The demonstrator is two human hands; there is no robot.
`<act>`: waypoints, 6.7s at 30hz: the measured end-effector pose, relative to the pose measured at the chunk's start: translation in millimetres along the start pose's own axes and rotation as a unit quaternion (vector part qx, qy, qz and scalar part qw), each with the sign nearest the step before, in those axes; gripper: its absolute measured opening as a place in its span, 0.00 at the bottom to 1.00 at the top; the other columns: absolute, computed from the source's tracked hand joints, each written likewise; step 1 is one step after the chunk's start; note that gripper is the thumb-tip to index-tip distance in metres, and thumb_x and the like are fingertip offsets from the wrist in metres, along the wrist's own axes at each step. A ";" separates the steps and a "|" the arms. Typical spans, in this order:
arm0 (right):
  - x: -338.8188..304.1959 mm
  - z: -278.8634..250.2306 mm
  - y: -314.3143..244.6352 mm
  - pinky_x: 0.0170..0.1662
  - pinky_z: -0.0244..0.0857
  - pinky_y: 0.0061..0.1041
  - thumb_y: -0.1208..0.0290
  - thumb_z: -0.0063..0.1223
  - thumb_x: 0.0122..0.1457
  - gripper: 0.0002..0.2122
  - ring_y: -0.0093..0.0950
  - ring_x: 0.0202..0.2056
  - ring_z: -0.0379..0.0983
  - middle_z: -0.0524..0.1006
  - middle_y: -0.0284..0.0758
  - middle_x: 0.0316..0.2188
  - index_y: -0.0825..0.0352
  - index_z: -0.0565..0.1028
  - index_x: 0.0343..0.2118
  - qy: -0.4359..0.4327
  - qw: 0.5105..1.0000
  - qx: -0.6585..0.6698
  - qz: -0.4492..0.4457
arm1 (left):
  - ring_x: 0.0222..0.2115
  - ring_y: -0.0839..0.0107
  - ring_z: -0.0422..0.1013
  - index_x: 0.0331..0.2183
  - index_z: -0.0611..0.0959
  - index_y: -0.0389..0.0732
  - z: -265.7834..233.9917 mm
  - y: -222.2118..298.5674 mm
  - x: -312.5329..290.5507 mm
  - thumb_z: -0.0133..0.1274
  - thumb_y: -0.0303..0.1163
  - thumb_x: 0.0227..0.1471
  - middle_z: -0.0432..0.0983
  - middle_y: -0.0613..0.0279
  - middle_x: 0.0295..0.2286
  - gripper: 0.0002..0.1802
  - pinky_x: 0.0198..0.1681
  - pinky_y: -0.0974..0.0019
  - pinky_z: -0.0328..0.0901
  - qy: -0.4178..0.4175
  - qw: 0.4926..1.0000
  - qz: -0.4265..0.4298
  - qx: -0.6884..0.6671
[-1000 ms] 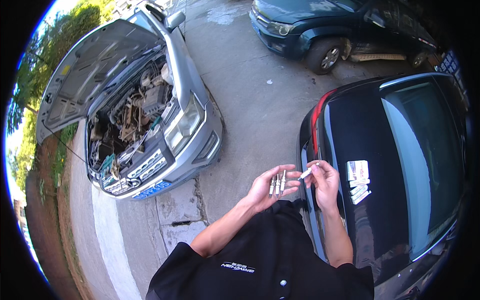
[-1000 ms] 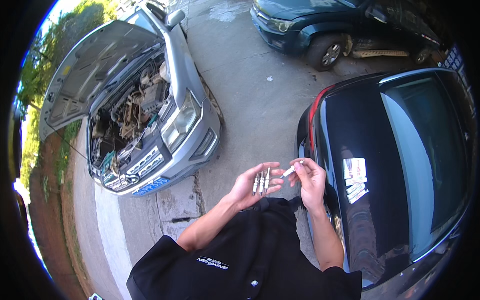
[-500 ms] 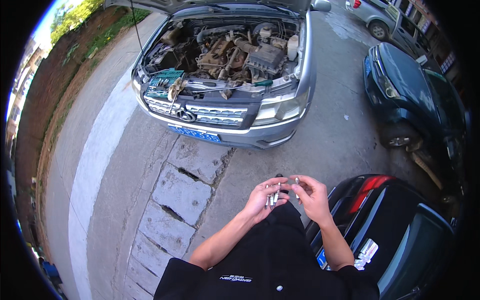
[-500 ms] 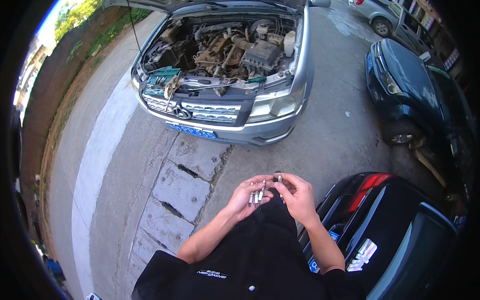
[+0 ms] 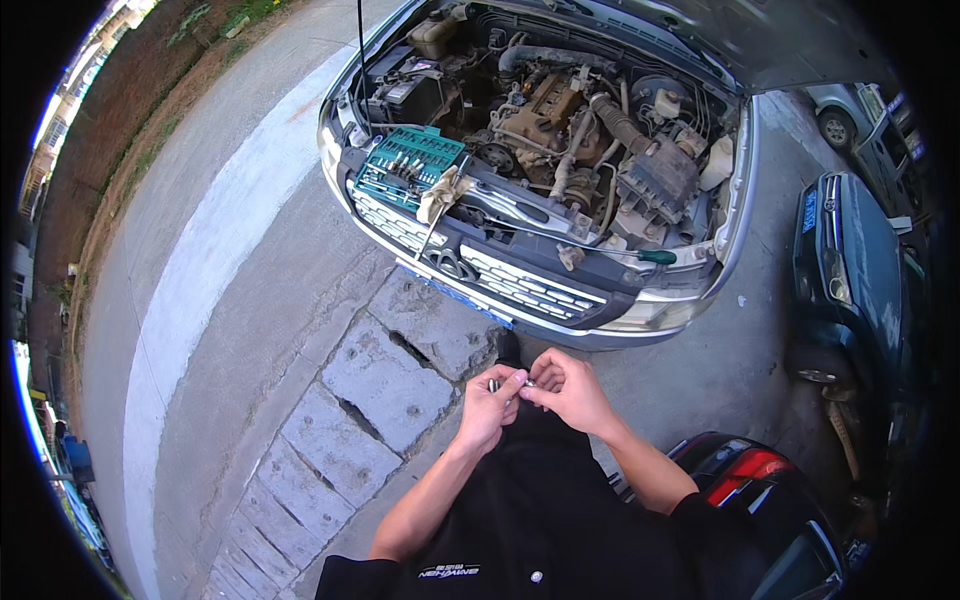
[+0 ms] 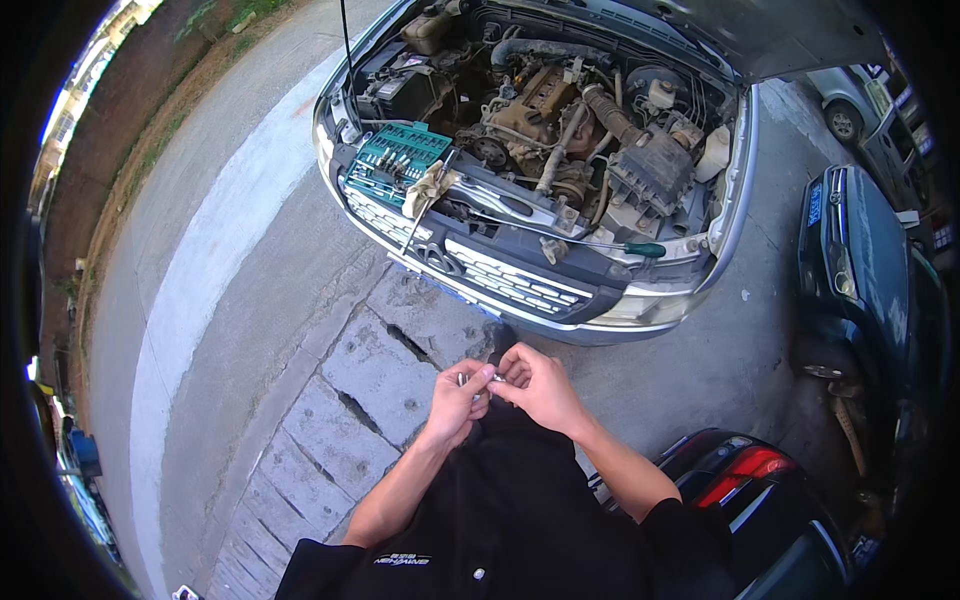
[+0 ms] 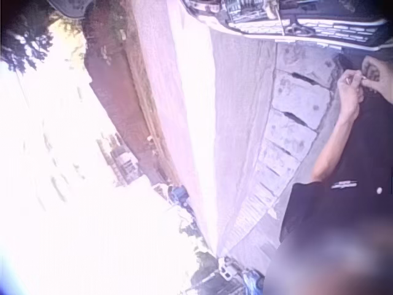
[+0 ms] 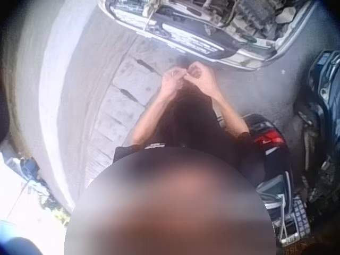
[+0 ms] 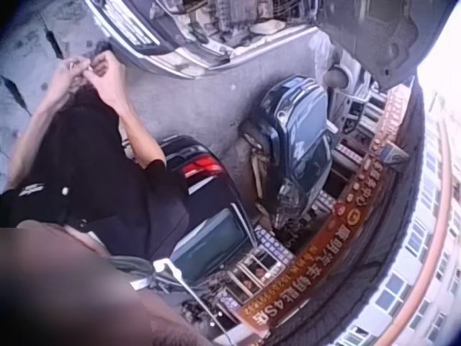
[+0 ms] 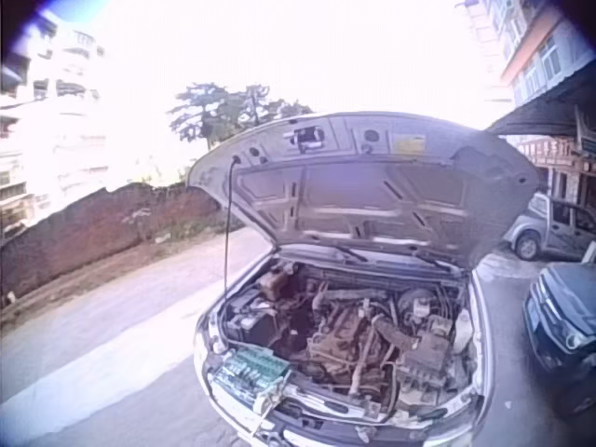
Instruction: The person unpacks new spark plugs from boxes and places them on a car trunk. They then move to the engine bay, remove old spark plugs, and install new ones using a socket wrench. The person tightens each spark plug in sequence.
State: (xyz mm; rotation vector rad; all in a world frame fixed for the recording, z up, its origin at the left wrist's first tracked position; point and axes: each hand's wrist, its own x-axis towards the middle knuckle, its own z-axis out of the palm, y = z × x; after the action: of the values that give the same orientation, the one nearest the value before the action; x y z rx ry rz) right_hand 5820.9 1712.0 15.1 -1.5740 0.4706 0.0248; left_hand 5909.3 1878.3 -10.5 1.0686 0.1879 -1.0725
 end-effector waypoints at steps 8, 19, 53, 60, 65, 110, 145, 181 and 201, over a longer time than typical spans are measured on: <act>161.9 47.0 -52.2 0.31 0.74 0.23 0.75 0.69 0.62 0.12 0.20 0.28 0.80 0.84 0.36 0.27 0.73 0.75 0.41 -0.096 0.991 0.072 0.057 | 0.16 0.85 0.58 0.35 0.83 0.38 -65.1 124.9 73.5 0.59 0.30 0.68 0.72 0.70 0.21 0.08 0.18 0.76 0.51 0.079 0.996 0.040 -0.028; 334.2 108.0 -74.4 0.29 0.70 0.19 0.69 0.63 0.69 0.09 0.17 0.25 0.77 0.82 0.32 0.25 0.70 0.79 0.37 0.061 0.985 0.088 0.136 | 0.23 0.78 0.74 0.38 0.83 0.38 -166.6 290.8 199.9 0.56 0.34 0.70 0.82 0.58 0.30 0.10 0.22 0.74 0.65 -0.056 0.995 -0.082 0.000; 426.6 -26.8 -88.0 0.39 0.76 0.22 0.78 0.62 0.67 0.10 0.22 0.36 0.81 0.85 0.38 0.35 0.76 0.81 0.49 0.109 0.968 0.217 0.061 | 0.51 0.49 0.80 0.57 0.73 0.28 -46.4 361.3 335.1 0.39 0.29 0.75 0.79 0.40 0.51 0.17 0.53 0.49 0.80 -0.075 0.991 -0.091 -0.059; 543.6 -234.0 -22.1 0.39 0.77 0.21 0.79 0.62 0.67 0.07 0.21 0.32 0.81 0.85 0.35 0.34 0.74 0.84 0.46 0.243 0.960 0.131 0.048 | 0.67 0.40 0.63 0.67 0.65 0.27 3.0 375.1 368.9 0.30 0.52 0.76 0.63 0.36 0.67 0.38 0.71 0.38 0.59 -0.172 0.936 -0.177 -0.253; 663.4 -330.0 47.5 0.36 0.77 0.21 0.79 0.60 0.68 0.06 0.22 0.31 0.80 0.84 0.36 0.33 0.76 0.83 0.43 0.312 0.947 0.004 0.070 | 0.69 0.39 0.58 0.70 0.61 0.28 13.6 392.5 386.0 0.30 0.56 0.74 0.57 0.34 0.69 0.42 0.72 0.36 0.55 -0.248 0.916 -0.174 -0.262; 785.7 -323.9 80.5 0.49 0.75 0.45 0.77 0.60 0.61 0.09 0.52 0.44 0.82 0.84 0.53 0.39 0.70 0.85 0.43 0.058 0.829 -0.554 0.041 | 0.68 0.43 0.62 0.67 0.66 0.30 38.9 439.9 411.7 0.45 0.15 0.66 0.66 0.33 0.65 0.29 0.70 0.39 0.61 -0.238 0.962 0.069 -0.113; 815.8 -348.1 88.0 0.17 0.41 0.25 0.59 0.45 0.65 0.11 0.19 0.14 0.50 0.61 0.26 0.15 0.58 0.66 0.28 -0.003 0.873 -0.286 0.394 | 0.66 0.55 0.68 0.66 0.68 0.31 -61.5 352.1 352.5 0.43 0.18 0.70 0.70 0.44 0.64 0.25 0.66 0.49 0.69 -0.033 0.985 -0.093 -0.140; 717.7 -11.7 -58.6 0.42 0.74 0.40 0.76 0.61 0.60 0.05 0.43 0.41 0.80 0.81 0.42 0.35 0.68 0.82 0.38 -0.242 0.876 -0.327 -0.258 | 0.63 0.46 0.70 0.66 0.67 0.30 -97.3 364.3 323.4 0.47 0.19 0.69 0.68 0.39 0.64 0.26 0.66 0.45 0.68 0.026 0.973 -0.107 -0.204; 678.4 -5.1 -115.4 0.36 0.72 0.18 0.79 0.71 0.56 0.07 0.16 0.31 0.79 0.85 0.32 0.29 0.74 0.84 0.36 -0.281 0.953 -0.050 0.106 | 0.63 0.47 0.70 0.63 0.69 0.33 -115.4 411.5 327.7 0.47 0.22 0.70 0.69 0.34 0.62 0.23 0.68 0.45 0.67 0.053 0.962 -0.033 -0.267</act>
State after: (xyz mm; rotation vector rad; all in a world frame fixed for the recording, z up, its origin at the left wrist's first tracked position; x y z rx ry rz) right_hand 6473.7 1515.9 -79.2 -1.5249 0.1854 0.6526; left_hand 6440.5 1790.0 -10.7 0.6340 0.5700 -0.9484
